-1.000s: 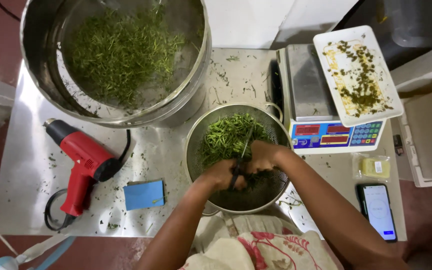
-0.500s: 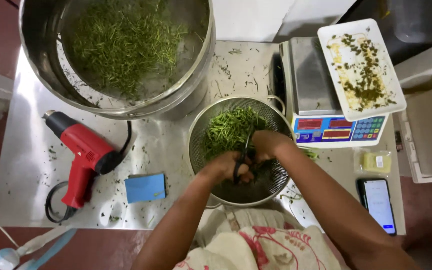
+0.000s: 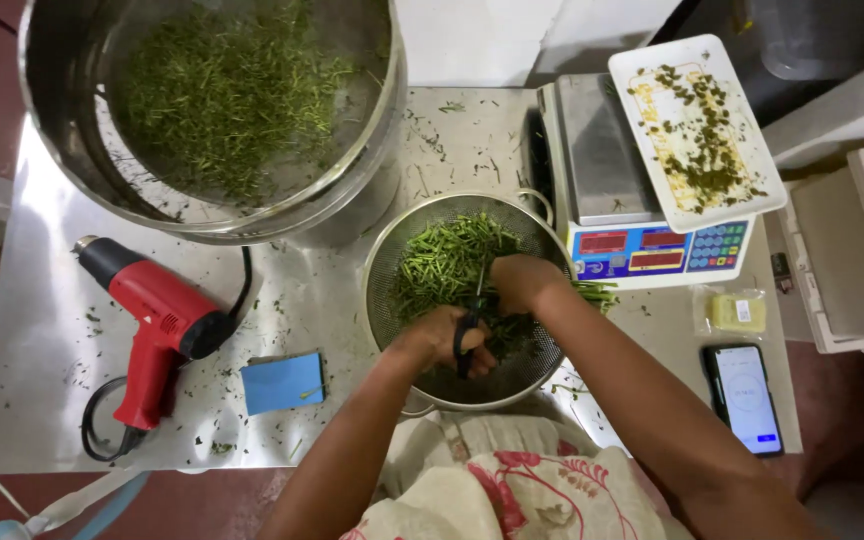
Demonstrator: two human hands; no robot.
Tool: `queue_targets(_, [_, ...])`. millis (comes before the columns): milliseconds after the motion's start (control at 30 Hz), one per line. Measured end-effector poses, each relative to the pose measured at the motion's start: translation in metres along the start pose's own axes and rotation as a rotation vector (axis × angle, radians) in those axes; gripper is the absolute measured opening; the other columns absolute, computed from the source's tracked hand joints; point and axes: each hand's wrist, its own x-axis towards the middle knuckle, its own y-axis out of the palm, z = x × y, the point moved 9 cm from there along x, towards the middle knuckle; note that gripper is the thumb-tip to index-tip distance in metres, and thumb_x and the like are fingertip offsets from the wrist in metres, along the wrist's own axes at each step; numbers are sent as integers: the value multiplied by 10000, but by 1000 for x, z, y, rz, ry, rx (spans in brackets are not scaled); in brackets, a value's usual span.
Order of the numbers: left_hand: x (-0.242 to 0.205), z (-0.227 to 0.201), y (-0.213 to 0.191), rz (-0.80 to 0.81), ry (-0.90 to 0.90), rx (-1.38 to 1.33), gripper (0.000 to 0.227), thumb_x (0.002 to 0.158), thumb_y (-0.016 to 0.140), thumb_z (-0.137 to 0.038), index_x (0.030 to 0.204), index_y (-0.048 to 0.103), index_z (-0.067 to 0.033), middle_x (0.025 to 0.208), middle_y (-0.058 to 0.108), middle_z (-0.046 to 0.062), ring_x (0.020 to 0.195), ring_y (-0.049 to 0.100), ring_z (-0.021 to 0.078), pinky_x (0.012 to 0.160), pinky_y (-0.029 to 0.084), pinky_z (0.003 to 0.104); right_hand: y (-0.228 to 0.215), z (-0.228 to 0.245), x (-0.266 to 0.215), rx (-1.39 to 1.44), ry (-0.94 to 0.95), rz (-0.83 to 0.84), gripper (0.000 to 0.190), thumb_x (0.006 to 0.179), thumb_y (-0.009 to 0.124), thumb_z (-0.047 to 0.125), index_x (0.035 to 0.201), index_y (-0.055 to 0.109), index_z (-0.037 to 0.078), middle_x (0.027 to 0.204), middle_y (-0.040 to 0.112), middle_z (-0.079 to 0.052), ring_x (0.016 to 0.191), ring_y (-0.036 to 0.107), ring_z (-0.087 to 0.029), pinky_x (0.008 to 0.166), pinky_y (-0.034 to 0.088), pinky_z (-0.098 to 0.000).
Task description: Trimming green leaves with scissors into a metal colander on a stainless steel workbench.
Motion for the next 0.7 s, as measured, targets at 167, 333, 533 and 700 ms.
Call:
queue_targets(167, [28,27,-17,121,69,-3,437,856,742,-103,1208,574,95,958,724,361,780,759,421,632,647,502,-11,17,-29,-182,220,323,579,761,764,227,1284,688,-9,1251,729,-170,1230,661,-320,985,562,-414])
queue_targets(333, [-28,-33,0,-9,111,595,469,867,696,-413,1120,723,-19,924,765,259,845,755,388,682,607,490,37,-13,41,53,147,-21,433,740,829,174,1122,749,-12,1111,760,-173,1102,707,-371,869,611,-516])
queue_targets(533, [-46,-60,24,-137,-3,786,435,852,689,-455,1058,773,-80,851,789,177,802,720,310,717,555,429,30,-21,38,215,299,-72,346,960,620,256,1192,760,41,1204,737,-148,1178,674,-396,890,539,-647])
queue_targets(700, [-5,-6,-51,-295,-305,435,489,924,614,65,1403,628,-37,1150,761,302,916,738,430,679,555,492,15,-28,15,328,395,-28,308,1007,544,273,1168,745,104,1231,693,-138,1187,621,-393,875,523,-626])
